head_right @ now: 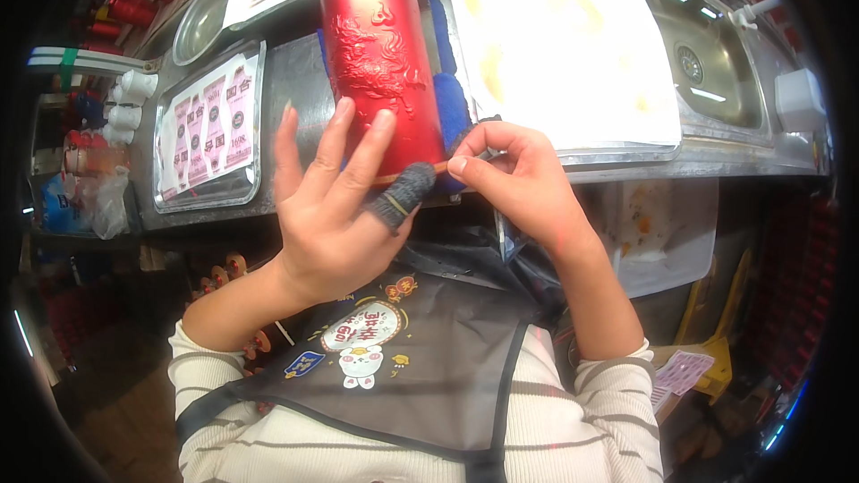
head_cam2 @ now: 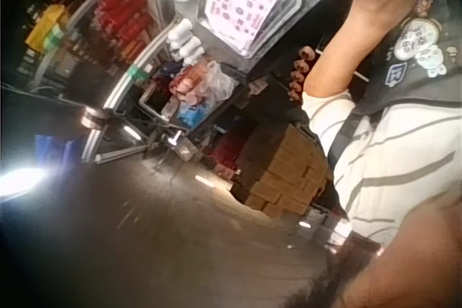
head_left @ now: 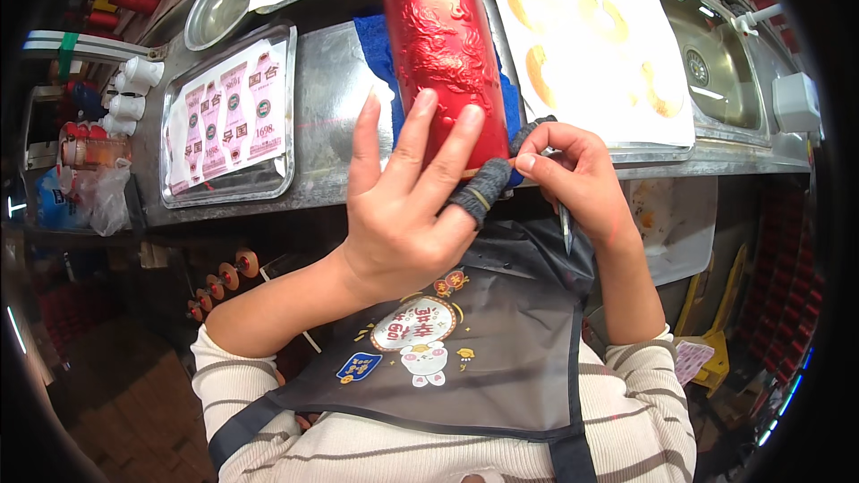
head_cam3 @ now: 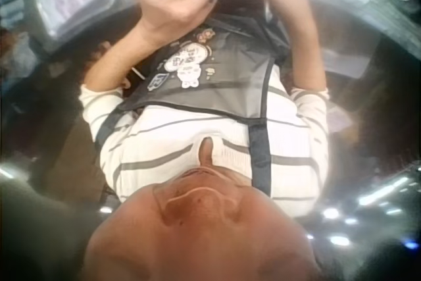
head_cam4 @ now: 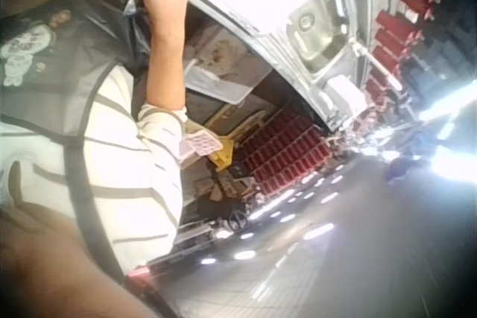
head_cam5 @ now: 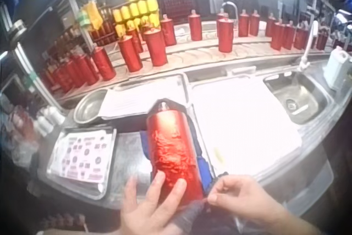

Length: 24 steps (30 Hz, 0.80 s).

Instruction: The person applies gold circular labels to the top of red cylindrical containers and then applies a long rectangular label to the side of each container. The person handles the containers one at a time, places the finished items on a nearby tray, and repeats the process.

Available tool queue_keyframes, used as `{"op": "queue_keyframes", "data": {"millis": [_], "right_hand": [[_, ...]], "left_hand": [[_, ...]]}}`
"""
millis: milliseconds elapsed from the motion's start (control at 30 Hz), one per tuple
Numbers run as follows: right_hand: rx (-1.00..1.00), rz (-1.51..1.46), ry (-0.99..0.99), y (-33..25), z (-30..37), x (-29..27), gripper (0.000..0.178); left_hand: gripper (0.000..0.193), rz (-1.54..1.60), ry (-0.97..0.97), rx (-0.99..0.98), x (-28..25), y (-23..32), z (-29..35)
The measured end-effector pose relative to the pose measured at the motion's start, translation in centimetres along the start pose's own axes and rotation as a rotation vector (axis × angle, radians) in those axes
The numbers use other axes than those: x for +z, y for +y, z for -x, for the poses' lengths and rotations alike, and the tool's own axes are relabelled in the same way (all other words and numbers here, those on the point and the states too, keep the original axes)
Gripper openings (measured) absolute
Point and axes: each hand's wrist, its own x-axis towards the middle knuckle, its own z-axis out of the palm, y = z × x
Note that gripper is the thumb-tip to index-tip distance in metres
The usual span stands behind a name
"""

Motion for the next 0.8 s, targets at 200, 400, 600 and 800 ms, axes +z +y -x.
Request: {"op": "queue_keyframes", "data": {"millis": [200,400,600,800], "right_hand": [[-0.079,-0.013,0.042,1.1,0.1,-0.1,0.008],[-0.051,0.002,0.02,0.9,0.1,0.5,0.008],[-0.067,0.07,0.196,-0.7,0.9,3.6,0.029],[-0.204,0.238,0.278,0.0,0.4,4.6,0.047]], "left_hand": [[0.024,0.026,0.019,-0.021,1.4,0.5,-1.8],[0.057,0.195,0.104,-0.182,1.2,-1.3,1.2],[0.048,0.236,-0.009,-0.288,-0.4,-0.2,5.6],[0.044,0.22,0.011,-0.241,0.2,-0.1,4.7]]}}
